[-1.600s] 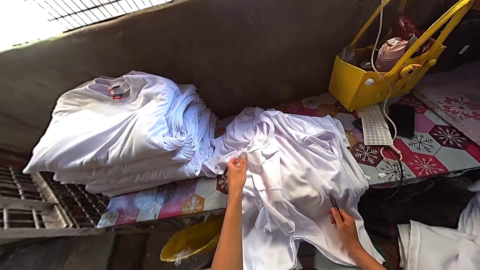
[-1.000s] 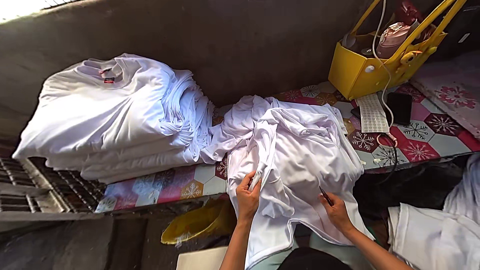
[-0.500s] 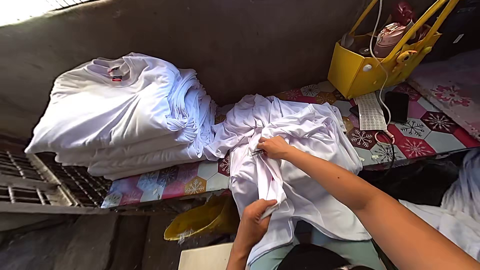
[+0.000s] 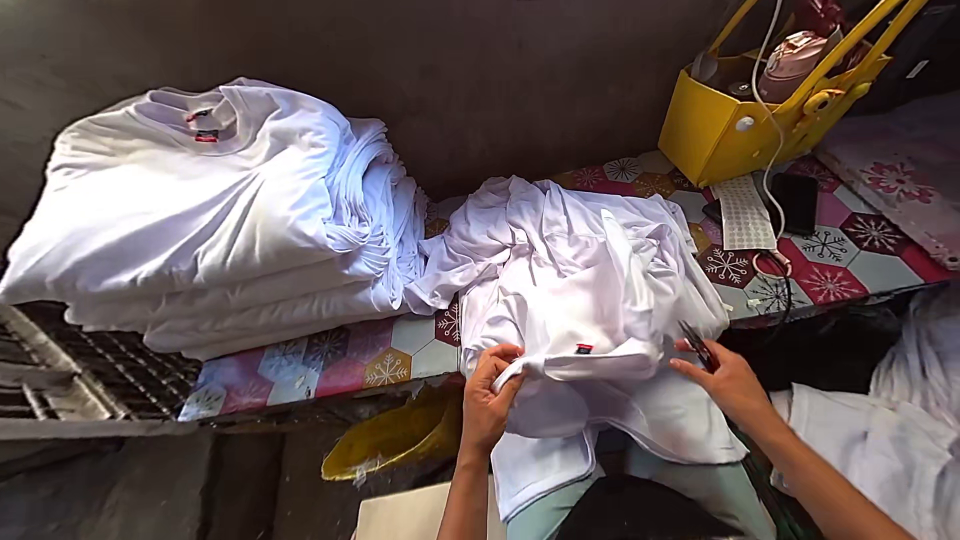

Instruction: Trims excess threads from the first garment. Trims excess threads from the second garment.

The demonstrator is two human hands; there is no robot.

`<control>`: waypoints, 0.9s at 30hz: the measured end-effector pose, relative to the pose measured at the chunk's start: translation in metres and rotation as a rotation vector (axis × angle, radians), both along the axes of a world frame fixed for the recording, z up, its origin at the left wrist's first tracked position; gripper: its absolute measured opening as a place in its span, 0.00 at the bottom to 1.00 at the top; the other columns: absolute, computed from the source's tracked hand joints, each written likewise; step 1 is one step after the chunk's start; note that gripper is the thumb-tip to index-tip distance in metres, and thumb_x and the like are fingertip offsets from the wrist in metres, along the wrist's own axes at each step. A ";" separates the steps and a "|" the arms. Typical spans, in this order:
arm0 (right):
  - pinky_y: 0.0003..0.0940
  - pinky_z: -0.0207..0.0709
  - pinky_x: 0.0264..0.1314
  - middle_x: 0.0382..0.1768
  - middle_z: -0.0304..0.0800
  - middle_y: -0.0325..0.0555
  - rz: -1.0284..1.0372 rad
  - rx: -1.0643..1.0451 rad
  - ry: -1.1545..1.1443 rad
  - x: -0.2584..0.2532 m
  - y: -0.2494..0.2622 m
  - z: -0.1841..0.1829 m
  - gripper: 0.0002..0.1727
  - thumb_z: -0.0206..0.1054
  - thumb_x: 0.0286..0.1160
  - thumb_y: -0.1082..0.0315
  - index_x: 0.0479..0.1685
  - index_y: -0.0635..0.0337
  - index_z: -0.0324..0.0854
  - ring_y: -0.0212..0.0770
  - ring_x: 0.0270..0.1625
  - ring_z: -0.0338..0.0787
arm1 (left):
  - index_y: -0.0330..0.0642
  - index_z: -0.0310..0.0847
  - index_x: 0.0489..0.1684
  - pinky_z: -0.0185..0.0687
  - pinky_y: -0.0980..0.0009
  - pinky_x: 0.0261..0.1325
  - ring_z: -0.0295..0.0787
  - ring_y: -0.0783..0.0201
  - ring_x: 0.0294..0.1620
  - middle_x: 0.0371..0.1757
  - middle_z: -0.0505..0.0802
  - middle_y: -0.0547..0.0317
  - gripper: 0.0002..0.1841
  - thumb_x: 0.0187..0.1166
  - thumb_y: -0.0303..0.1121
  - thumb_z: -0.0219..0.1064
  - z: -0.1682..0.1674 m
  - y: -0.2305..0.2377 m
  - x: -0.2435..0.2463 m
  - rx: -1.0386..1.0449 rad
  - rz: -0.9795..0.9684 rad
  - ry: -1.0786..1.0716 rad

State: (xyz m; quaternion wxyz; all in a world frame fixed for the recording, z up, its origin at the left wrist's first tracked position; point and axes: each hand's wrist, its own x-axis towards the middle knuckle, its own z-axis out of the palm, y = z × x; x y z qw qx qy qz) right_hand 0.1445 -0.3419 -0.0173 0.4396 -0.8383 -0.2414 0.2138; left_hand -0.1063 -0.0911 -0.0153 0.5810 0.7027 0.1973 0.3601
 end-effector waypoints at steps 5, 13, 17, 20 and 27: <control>0.13 0.70 0.33 0.51 0.93 0.43 0.060 0.423 -0.103 -0.044 0.027 0.004 0.19 0.76 0.69 0.66 0.55 0.69 0.87 0.14 0.31 0.76 | 0.40 0.79 0.36 0.86 0.78 0.52 0.92 0.77 0.46 0.45 0.97 0.64 0.06 0.74 0.19 0.61 0.005 -0.020 0.024 -0.176 0.005 0.019; 0.13 0.67 0.29 0.21 0.77 0.24 0.423 0.423 0.359 -0.061 0.117 0.017 0.09 0.69 0.78 0.67 0.31 0.60 0.83 0.14 0.23 0.72 | 0.26 0.82 0.51 0.82 0.65 0.62 0.87 0.59 0.58 0.53 0.91 0.44 0.13 0.73 0.25 0.71 0.018 -0.031 0.016 0.337 0.498 0.254; 0.12 0.68 0.30 0.21 0.78 0.23 0.371 0.476 0.291 -0.073 0.113 0.026 0.09 0.69 0.78 0.65 0.31 0.59 0.84 0.13 0.24 0.74 | 0.24 0.84 0.44 0.86 0.63 0.50 0.89 0.51 0.48 0.47 0.90 0.35 0.17 0.73 0.34 0.73 0.022 -0.059 0.021 0.556 0.531 0.338; 0.09 0.66 0.31 0.23 0.80 0.27 0.451 0.541 0.193 -0.086 0.102 0.024 0.10 0.68 0.78 0.67 0.32 0.64 0.84 0.12 0.26 0.72 | 0.23 0.82 0.50 0.88 0.68 0.54 0.92 0.60 0.48 0.47 0.91 0.40 0.15 0.70 0.26 0.69 0.006 -0.064 0.043 0.362 0.441 0.287; 0.13 0.63 0.29 0.21 0.69 0.23 0.395 0.406 0.225 -0.061 0.088 0.038 0.10 0.61 0.83 0.67 0.35 0.62 0.80 0.14 0.23 0.67 | 0.31 0.75 0.54 0.91 0.73 0.51 0.95 0.74 0.42 0.40 0.97 0.64 0.15 0.69 0.11 0.63 0.037 -0.041 0.033 -0.279 0.042 0.055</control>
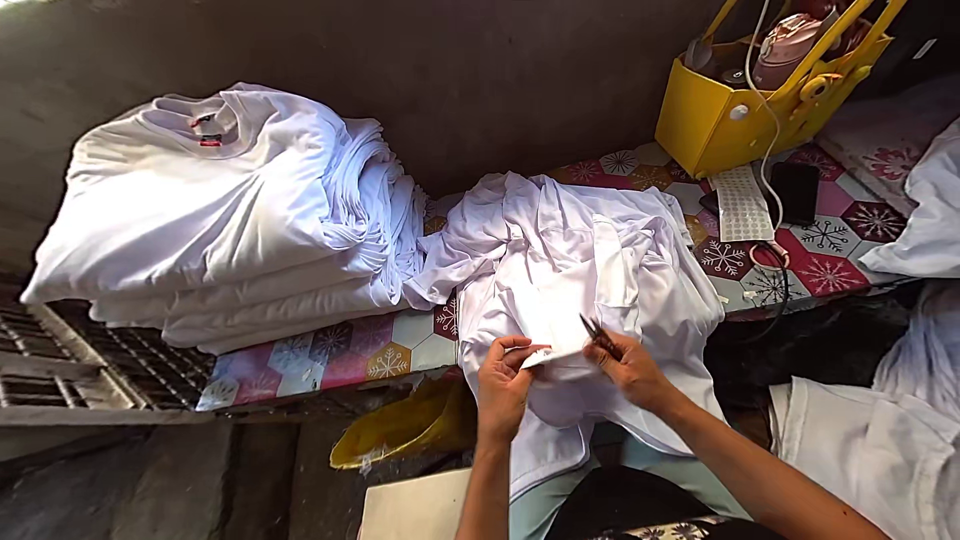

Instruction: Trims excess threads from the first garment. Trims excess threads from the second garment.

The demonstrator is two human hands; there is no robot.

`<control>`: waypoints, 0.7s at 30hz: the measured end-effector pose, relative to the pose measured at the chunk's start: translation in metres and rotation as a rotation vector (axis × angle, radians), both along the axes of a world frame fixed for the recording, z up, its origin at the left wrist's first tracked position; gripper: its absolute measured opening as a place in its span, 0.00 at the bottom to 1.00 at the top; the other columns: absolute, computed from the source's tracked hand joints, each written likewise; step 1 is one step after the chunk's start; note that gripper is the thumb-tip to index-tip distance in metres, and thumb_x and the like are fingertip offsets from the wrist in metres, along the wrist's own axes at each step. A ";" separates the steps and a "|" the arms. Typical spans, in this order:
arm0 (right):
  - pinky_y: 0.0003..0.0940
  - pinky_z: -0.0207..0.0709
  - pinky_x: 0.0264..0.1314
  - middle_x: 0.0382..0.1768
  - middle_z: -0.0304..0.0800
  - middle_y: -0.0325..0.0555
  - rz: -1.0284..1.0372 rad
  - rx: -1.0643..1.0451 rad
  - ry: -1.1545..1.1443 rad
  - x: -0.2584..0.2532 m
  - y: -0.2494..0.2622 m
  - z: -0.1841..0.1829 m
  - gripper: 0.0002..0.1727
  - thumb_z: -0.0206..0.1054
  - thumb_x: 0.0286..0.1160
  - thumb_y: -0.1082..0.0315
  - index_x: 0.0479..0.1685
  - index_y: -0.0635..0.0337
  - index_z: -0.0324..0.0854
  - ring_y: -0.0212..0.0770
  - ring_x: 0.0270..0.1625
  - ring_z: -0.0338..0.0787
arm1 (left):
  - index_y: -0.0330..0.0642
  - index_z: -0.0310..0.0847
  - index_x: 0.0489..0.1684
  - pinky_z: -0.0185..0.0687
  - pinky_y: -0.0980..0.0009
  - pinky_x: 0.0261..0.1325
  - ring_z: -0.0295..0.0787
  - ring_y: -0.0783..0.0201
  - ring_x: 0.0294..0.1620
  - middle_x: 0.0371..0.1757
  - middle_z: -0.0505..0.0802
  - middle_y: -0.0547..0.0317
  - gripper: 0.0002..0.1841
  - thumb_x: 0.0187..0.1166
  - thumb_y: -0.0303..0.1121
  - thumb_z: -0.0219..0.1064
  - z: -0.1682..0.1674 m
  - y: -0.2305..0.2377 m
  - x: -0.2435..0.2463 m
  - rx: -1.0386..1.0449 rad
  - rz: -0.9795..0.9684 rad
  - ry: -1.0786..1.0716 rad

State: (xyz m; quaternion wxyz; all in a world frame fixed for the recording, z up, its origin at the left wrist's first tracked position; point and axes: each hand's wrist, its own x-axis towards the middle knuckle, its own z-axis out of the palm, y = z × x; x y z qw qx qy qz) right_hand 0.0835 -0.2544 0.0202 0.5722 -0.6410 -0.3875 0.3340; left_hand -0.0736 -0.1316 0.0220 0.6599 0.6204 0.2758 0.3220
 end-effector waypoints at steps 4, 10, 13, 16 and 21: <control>0.11 0.58 0.27 0.18 0.66 0.19 0.016 -0.003 -0.003 0.023 0.006 0.003 0.11 0.63 0.82 0.66 0.28 0.55 0.77 0.12 0.21 0.64 | 0.40 0.90 0.39 0.88 0.78 0.41 0.91 0.78 0.31 0.29 0.95 0.70 0.06 0.75 0.22 0.67 0.003 0.014 -0.016 -0.194 -0.248 0.064; 0.30 0.78 0.39 0.35 0.88 0.50 -0.092 -0.019 -0.430 0.016 0.013 -0.022 0.16 0.65 0.81 0.62 0.40 0.69 0.89 0.35 0.34 0.84 | 0.39 0.82 0.32 0.85 0.78 0.48 0.89 0.77 0.40 0.37 0.93 0.66 0.06 0.76 0.20 0.62 0.002 -0.008 -0.009 -0.098 -0.101 0.080; 0.12 0.69 0.35 0.33 0.86 0.40 -0.181 0.041 -0.301 0.000 0.004 -0.009 0.14 0.68 0.79 0.62 0.38 0.66 0.90 0.18 0.31 0.76 | 0.40 0.75 0.29 0.86 0.79 0.43 0.91 0.77 0.39 0.38 0.95 0.63 0.07 0.71 0.17 0.63 0.000 -0.020 -0.004 -0.032 0.041 0.105; 0.13 0.68 0.36 0.34 0.86 0.36 -0.099 -0.063 -0.167 -0.013 -0.004 0.001 0.13 0.72 0.76 0.60 0.39 0.64 0.91 0.17 0.32 0.75 | 0.38 0.75 0.30 0.86 0.79 0.43 0.91 0.76 0.40 0.41 0.95 0.60 0.06 0.69 0.18 0.66 -0.002 -0.031 -0.001 0.084 0.058 0.119; 0.14 0.66 0.27 0.22 0.78 0.26 -0.088 -0.072 0.173 -0.015 0.000 -0.001 0.06 0.68 0.77 0.68 0.33 0.58 0.83 0.16 0.22 0.71 | 0.34 0.77 0.41 0.86 0.80 0.43 0.90 0.78 0.38 0.38 0.93 0.62 0.07 0.70 0.19 0.69 -0.006 -0.035 0.003 0.177 0.007 0.083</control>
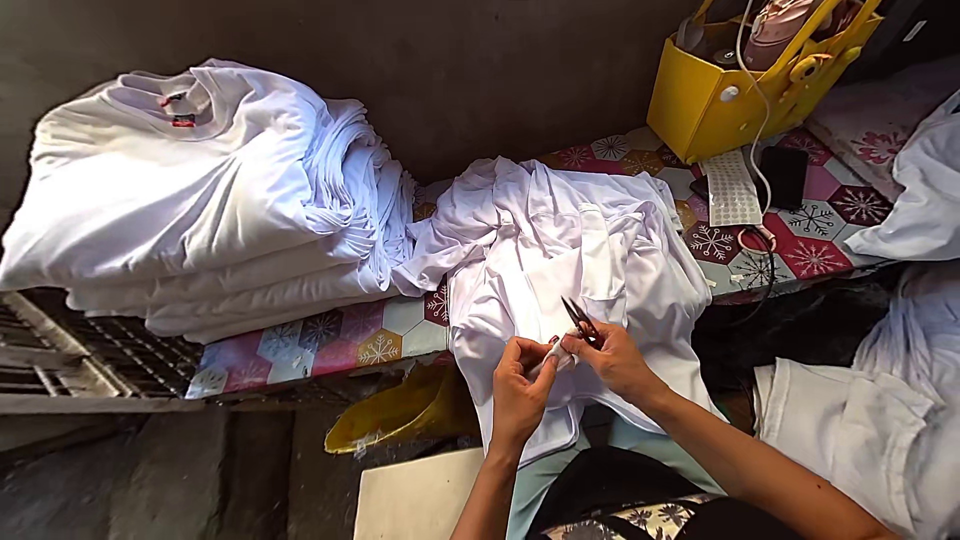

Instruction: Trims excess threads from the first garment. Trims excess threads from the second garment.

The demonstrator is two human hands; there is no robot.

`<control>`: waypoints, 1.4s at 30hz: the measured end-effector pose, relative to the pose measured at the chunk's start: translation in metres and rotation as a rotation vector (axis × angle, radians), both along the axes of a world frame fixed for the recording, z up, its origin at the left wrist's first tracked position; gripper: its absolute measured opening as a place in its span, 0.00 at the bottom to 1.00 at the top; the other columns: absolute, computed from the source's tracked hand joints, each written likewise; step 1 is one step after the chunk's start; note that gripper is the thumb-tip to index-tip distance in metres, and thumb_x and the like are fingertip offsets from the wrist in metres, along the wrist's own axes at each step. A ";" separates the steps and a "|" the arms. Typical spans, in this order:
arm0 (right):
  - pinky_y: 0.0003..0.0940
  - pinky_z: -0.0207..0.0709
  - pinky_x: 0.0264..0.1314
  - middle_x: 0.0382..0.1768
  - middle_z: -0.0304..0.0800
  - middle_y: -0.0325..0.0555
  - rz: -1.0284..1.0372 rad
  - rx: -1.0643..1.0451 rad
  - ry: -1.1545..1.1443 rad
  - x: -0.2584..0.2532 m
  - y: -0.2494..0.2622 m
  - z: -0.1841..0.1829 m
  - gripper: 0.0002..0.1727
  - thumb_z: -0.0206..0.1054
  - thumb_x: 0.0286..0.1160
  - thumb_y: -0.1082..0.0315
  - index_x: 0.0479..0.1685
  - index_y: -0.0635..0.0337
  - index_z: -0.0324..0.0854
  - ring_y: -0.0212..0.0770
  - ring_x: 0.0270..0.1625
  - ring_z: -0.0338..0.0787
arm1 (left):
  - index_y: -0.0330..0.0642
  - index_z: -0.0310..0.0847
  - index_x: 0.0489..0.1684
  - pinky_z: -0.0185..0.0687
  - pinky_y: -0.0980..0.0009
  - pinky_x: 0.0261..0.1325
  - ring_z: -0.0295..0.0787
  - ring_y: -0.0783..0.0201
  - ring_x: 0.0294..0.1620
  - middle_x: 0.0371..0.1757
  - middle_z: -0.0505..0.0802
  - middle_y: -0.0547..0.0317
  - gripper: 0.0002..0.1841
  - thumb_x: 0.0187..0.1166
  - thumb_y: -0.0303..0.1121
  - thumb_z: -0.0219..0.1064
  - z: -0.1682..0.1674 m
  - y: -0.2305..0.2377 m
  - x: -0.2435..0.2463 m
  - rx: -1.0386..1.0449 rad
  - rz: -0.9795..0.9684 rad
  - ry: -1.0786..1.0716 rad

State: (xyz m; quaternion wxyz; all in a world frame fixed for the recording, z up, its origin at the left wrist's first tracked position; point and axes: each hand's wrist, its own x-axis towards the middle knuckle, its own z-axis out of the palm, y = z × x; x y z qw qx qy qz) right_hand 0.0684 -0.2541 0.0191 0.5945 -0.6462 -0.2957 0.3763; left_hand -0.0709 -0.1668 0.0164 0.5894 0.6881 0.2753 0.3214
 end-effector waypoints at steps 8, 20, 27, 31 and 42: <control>0.11 0.64 0.32 0.28 0.76 0.30 0.134 0.097 -0.185 -0.001 -0.003 -0.003 0.10 0.62 0.82 0.67 0.37 0.64 0.82 0.15 0.28 0.71 | 0.32 0.94 0.41 0.86 0.80 0.61 0.92 0.76 0.51 0.45 0.97 0.55 0.09 0.74 0.17 0.66 -0.005 0.007 -0.009 0.199 -0.028 0.034; 0.15 0.65 0.34 0.31 0.80 0.39 0.245 -0.002 -0.350 -0.004 0.007 0.008 0.12 0.64 0.81 0.66 0.39 0.68 0.85 0.20 0.30 0.73 | 0.34 0.93 0.35 0.89 0.79 0.52 0.92 0.76 0.44 0.40 0.96 0.61 0.04 0.70 0.19 0.73 -0.016 0.004 -0.009 -0.174 0.001 -0.027; 0.31 0.65 0.29 0.18 0.71 0.34 0.472 -0.002 -0.636 0.058 0.000 -0.010 0.30 0.50 0.90 0.43 0.34 0.60 0.84 0.28 0.23 0.72 | 0.32 0.86 0.40 0.80 0.87 0.43 0.84 0.84 0.35 0.34 0.91 0.63 0.07 0.81 0.27 0.65 -0.017 0.016 -0.009 0.248 0.044 0.109; 0.42 0.67 0.29 0.18 0.78 0.43 0.525 -0.053 -0.815 0.068 -0.003 -0.009 0.34 0.55 0.84 0.37 0.29 0.61 0.84 0.39 0.24 0.78 | 0.30 0.86 0.40 0.81 0.85 0.45 0.86 0.79 0.35 0.33 0.91 0.57 0.08 0.82 0.27 0.64 -0.018 0.021 -0.005 0.427 0.023 0.099; 0.42 0.66 0.29 0.16 0.78 0.42 0.628 -0.007 -0.794 0.078 0.010 -0.011 0.36 0.58 0.82 0.36 0.21 0.61 0.84 0.38 0.23 0.77 | 0.32 0.86 0.39 0.81 0.83 0.46 0.87 0.75 0.35 0.32 0.91 0.55 0.10 0.84 0.29 0.63 -0.016 0.024 -0.004 0.548 -0.019 0.126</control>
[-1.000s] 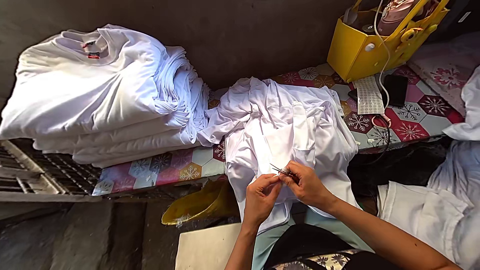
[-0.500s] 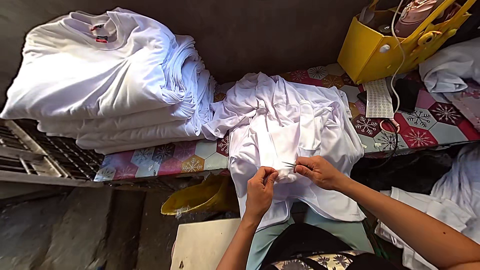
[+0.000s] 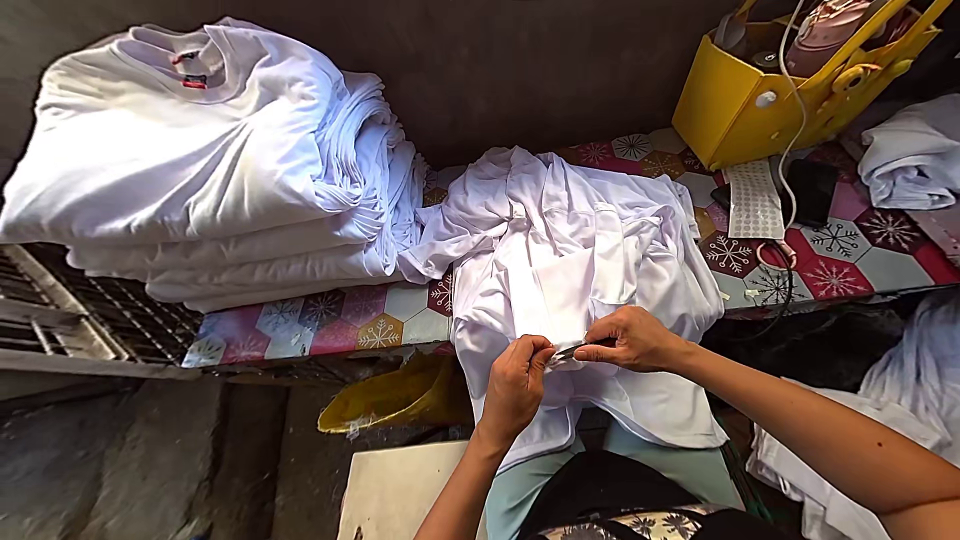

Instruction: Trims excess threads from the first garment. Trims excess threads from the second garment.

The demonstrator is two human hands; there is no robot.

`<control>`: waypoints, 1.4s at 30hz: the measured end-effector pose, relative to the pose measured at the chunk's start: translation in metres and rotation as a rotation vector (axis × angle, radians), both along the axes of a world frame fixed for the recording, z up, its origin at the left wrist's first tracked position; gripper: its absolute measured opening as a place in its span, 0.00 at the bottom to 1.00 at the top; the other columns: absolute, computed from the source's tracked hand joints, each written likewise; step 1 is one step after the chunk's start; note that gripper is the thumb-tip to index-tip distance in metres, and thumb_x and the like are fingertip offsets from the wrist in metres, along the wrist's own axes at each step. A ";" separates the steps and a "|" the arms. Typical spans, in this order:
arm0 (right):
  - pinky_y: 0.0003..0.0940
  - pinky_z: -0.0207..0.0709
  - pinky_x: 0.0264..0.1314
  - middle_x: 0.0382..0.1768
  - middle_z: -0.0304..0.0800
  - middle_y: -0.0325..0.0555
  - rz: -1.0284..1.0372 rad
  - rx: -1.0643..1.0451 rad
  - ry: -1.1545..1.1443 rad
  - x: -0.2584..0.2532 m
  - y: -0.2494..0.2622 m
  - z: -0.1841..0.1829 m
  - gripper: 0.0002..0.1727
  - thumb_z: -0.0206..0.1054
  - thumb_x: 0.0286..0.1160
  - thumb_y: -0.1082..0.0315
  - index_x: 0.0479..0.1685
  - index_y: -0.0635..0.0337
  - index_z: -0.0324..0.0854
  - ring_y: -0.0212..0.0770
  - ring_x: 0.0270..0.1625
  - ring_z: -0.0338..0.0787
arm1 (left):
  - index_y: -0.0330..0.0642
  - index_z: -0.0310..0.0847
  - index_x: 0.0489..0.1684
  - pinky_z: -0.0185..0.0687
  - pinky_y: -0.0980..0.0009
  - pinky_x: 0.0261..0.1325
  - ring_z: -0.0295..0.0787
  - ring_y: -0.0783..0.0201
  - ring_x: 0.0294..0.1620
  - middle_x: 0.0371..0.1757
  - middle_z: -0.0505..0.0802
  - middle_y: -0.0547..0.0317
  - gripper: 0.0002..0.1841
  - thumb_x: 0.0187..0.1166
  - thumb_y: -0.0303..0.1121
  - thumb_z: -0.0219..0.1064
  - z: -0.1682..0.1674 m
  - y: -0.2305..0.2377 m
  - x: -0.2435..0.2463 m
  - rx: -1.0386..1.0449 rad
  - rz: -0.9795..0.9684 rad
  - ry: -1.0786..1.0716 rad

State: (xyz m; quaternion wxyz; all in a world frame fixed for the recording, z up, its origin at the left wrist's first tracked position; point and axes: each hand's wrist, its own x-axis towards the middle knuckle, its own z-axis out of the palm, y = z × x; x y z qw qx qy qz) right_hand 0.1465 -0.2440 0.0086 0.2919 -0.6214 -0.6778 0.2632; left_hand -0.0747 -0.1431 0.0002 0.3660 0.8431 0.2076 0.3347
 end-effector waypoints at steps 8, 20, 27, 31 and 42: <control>0.42 0.66 0.29 0.16 0.79 0.42 -0.056 -0.001 -0.003 -0.003 -0.005 -0.001 0.35 0.58 0.81 0.36 0.21 0.61 0.85 0.38 0.22 0.78 | 0.32 0.86 0.39 0.80 0.84 0.45 0.86 0.77 0.34 0.31 0.91 0.56 0.10 0.84 0.30 0.63 0.002 0.000 0.001 -0.020 -0.011 0.024; 0.35 0.65 0.27 0.15 0.77 0.38 -0.102 0.063 0.083 -0.004 -0.006 -0.003 0.33 0.60 0.82 0.39 0.21 0.61 0.85 0.31 0.21 0.74 | 0.30 0.86 0.38 0.78 0.88 0.41 0.84 0.83 0.32 0.30 0.91 0.60 0.08 0.82 0.27 0.63 -0.001 0.001 -0.002 -0.179 -0.028 -0.015; 0.11 0.72 0.36 0.25 0.82 0.20 -0.155 -0.033 0.609 -0.052 0.003 -0.026 0.06 0.74 0.68 0.66 0.30 0.57 0.84 0.11 0.29 0.77 | 0.28 0.88 0.39 0.85 0.69 0.55 0.92 0.62 0.43 0.38 0.94 0.48 0.09 0.82 0.23 0.61 0.002 0.007 -0.009 -0.096 0.017 -0.057; 0.09 0.71 0.31 0.22 0.81 0.13 -0.212 0.043 0.586 -0.052 -0.005 -0.019 0.07 0.75 0.68 0.62 0.27 0.44 0.83 0.09 0.26 0.77 | 0.29 0.90 0.40 0.88 0.57 0.60 0.94 0.49 0.50 0.43 0.95 0.43 0.10 0.82 0.24 0.61 -0.011 0.040 -0.067 0.175 0.292 0.109; 0.08 0.67 0.22 0.20 0.84 0.12 -0.377 -0.007 0.659 -0.053 0.004 -0.011 0.06 0.79 0.65 0.56 0.27 0.35 0.86 0.10 0.19 0.74 | 0.17 0.71 0.73 0.58 0.31 0.81 0.60 0.21 0.83 0.82 0.66 0.15 0.34 0.71 0.33 0.77 -0.079 0.160 -0.211 -0.427 0.913 1.013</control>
